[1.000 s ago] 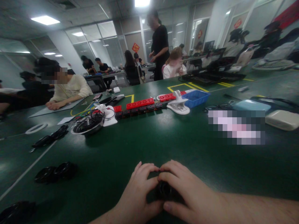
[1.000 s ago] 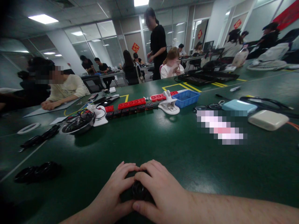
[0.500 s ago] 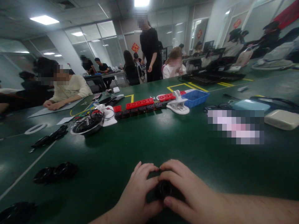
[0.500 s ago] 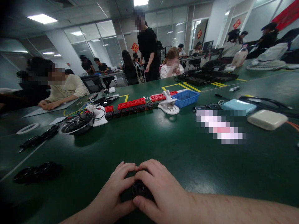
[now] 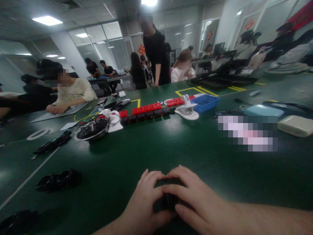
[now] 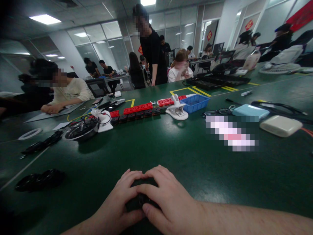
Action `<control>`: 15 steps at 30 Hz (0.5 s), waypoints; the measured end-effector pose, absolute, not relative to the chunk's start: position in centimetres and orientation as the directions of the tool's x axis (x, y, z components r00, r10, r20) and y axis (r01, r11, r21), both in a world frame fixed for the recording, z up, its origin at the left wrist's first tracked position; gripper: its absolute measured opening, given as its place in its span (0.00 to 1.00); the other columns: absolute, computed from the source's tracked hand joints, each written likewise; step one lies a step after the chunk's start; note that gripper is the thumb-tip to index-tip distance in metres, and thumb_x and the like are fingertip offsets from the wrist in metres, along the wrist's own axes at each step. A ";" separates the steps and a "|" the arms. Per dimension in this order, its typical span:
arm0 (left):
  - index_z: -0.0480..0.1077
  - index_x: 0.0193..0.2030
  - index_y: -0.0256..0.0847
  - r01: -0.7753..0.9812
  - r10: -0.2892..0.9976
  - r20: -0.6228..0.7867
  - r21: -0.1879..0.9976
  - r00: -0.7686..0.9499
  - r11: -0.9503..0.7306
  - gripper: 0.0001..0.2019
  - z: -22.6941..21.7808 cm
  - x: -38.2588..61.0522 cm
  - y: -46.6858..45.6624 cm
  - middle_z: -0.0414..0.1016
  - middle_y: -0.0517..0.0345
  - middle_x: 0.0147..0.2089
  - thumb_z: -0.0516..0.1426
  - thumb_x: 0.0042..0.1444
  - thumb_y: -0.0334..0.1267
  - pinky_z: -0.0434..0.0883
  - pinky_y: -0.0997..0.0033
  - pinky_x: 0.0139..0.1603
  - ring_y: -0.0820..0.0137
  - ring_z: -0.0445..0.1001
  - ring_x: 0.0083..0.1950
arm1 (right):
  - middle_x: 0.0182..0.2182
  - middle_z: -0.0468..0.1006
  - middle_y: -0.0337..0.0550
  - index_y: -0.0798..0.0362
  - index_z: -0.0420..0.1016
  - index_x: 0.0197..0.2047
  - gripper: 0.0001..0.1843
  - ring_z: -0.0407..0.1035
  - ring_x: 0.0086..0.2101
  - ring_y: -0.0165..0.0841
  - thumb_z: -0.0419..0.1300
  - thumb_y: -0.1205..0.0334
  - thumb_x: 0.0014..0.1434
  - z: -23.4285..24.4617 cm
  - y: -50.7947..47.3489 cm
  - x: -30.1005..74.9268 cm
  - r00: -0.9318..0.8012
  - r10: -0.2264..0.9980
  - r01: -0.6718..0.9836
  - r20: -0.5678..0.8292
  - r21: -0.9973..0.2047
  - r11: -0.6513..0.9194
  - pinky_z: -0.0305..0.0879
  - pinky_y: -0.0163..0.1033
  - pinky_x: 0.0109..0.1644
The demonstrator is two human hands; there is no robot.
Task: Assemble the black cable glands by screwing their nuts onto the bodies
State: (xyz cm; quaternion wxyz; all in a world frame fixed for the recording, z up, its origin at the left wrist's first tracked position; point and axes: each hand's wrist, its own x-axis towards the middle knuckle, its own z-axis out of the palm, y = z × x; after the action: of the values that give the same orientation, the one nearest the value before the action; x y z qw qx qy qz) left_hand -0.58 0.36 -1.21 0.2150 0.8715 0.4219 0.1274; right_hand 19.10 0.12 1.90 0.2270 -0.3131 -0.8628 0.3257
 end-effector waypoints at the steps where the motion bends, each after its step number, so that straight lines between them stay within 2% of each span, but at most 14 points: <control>1: 0.66 0.49 0.51 0.679 0.788 0.045 0.480 0.614 -0.556 0.22 -1.3 -0.6 0.4 0.62 0.55 0.53 0.61 0.45 0.37 0.48 0.39 0.58 0.56 0.59 0.56 | 0.48 0.62 0.46 0.51 0.65 0.50 0.19 0.56 0.48 0.37 0.53 0.66 0.53 2.0 0.2 19.1 -0.707 0.683 0.400 0.184 -0.692 0.601 0.55 0.47 0.54; 8: 0.66 0.47 0.54 0.674 0.772 0.025 0.471 0.635 -0.570 0.21 -0.8 -0.3 0.3 0.61 0.58 0.53 0.61 0.45 0.35 0.47 0.42 0.59 0.60 0.58 0.56 | 0.54 0.59 0.46 0.47 0.64 0.52 0.19 0.50 0.55 0.42 0.53 0.59 0.56 2.1 0.3 19.2 -0.748 0.648 0.471 0.139 -0.578 0.667 0.36 0.59 0.60; 11: 0.67 0.46 0.53 0.679 0.776 0.017 0.473 0.630 -0.562 0.19 -0.2 -0.1 0.2 0.61 0.59 0.54 0.61 0.46 0.35 0.46 0.44 0.60 0.61 0.58 0.56 | 0.55 0.58 0.46 0.46 0.63 0.53 0.20 0.48 0.57 0.44 0.53 0.57 0.57 2.3 0.3 19.1 -0.767 0.625 0.461 0.145 -0.553 0.694 0.34 0.62 0.59; 15: 0.67 0.45 0.51 0.686 0.786 0.003 0.484 0.619 -0.542 0.18 0.5 0.1 0.1 0.62 0.59 0.52 0.62 0.46 0.37 0.48 0.45 0.59 0.61 0.59 0.55 | 0.56 0.58 0.51 0.51 0.70 0.45 0.16 0.47 0.57 0.49 0.53 0.54 0.56 2.7 0.2 18.9 -0.812 0.574 0.446 0.109 -0.519 0.729 0.33 0.66 0.57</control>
State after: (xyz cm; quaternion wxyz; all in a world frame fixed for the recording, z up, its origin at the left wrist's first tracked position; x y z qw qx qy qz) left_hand 0.12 0.11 0.48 0.2245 0.8712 0.4224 0.1104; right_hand 18.89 0.16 2.66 0.1318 -0.2769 -0.9205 0.2421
